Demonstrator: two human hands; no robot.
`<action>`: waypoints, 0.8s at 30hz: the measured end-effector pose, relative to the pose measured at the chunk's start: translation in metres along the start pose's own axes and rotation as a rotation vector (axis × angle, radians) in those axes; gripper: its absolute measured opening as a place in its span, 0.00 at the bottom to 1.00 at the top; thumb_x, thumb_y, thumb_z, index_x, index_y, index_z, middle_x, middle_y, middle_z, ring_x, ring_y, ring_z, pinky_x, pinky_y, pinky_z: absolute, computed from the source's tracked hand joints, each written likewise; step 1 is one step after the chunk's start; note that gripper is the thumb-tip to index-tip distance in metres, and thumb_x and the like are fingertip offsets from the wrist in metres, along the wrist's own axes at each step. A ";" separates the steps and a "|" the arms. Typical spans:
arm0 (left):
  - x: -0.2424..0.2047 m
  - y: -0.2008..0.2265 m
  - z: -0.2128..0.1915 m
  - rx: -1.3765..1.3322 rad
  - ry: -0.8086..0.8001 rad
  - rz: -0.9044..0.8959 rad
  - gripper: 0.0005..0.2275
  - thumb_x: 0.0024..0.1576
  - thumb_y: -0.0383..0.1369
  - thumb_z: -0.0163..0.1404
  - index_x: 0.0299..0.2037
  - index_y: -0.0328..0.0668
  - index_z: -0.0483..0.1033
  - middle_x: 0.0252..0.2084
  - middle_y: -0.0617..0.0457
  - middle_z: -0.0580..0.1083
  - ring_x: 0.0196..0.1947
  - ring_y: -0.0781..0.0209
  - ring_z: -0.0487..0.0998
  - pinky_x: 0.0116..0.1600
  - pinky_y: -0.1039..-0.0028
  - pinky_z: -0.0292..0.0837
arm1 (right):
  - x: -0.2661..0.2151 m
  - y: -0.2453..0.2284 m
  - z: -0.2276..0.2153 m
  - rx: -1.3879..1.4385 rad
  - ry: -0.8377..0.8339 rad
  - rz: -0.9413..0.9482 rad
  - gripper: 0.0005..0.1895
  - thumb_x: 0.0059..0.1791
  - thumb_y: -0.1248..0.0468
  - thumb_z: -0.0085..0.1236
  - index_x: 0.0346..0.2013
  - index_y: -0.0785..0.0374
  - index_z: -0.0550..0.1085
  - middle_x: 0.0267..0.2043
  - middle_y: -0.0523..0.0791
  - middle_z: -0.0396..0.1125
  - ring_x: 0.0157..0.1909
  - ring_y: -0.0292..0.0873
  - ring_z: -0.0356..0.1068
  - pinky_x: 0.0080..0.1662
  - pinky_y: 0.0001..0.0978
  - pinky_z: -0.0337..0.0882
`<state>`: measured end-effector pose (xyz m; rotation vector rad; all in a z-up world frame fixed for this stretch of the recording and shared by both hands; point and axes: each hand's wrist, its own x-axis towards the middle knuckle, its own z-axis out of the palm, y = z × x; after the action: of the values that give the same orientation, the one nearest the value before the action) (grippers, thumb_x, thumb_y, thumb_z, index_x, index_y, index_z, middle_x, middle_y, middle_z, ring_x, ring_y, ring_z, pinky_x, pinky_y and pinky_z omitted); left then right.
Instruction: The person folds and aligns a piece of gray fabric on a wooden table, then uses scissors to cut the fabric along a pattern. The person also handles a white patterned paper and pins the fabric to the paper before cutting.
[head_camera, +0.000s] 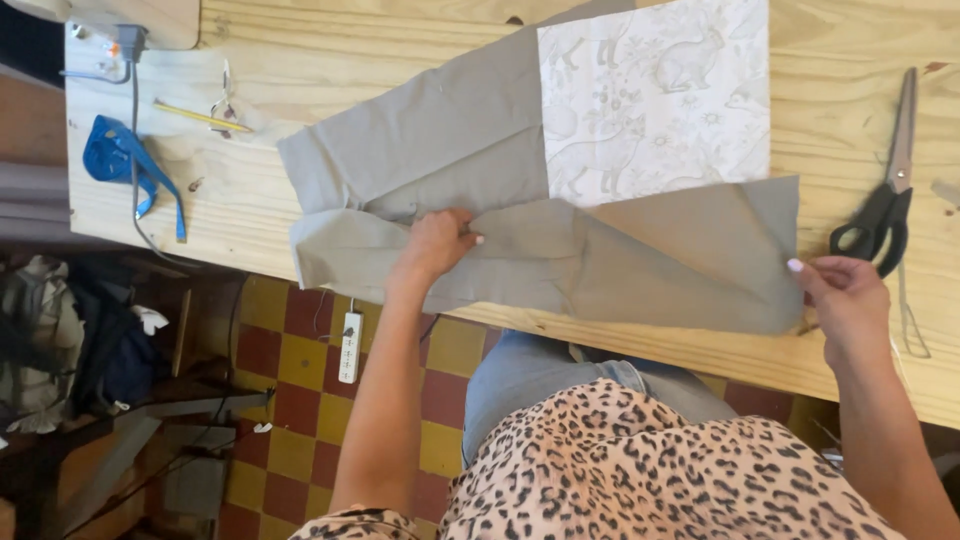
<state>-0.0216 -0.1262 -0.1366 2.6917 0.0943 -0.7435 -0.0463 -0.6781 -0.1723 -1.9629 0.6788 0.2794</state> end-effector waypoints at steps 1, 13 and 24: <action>0.002 0.001 0.007 0.004 0.060 0.049 0.12 0.59 0.45 0.55 0.40 0.47 0.73 0.34 0.41 0.80 0.38 0.31 0.79 0.43 0.48 0.69 | 0.005 -0.002 0.002 -0.024 0.046 -0.050 0.17 0.57 0.55 0.70 0.44 0.56 0.68 0.41 0.40 0.68 0.41 0.35 0.67 0.41 0.31 0.69; -0.010 0.041 0.056 0.109 0.383 0.273 0.34 0.47 0.38 0.65 0.62 0.43 0.61 0.42 0.50 0.81 0.36 0.47 0.81 0.52 0.56 0.59 | 0.003 -0.001 -0.021 0.258 -0.113 -0.116 0.12 0.62 0.71 0.51 0.38 0.52 0.76 0.36 0.39 0.70 0.31 0.32 0.64 0.28 0.23 0.62; -0.032 0.041 -0.059 -0.338 -0.201 0.076 0.11 0.57 0.45 0.54 0.37 0.49 0.75 0.26 0.56 0.70 0.28 0.61 0.67 0.35 0.68 0.58 | -0.027 -0.037 -0.026 0.396 -0.173 -0.032 0.09 0.56 0.71 0.54 0.48 0.57 0.79 0.46 0.41 0.73 0.43 0.34 0.70 0.41 0.20 0.68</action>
<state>-0.0144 -0.1434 -0.0597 2.2776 0.0618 -0.8828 -0.0497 -0.6794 -0.1195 -1.5502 0.5425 0.2689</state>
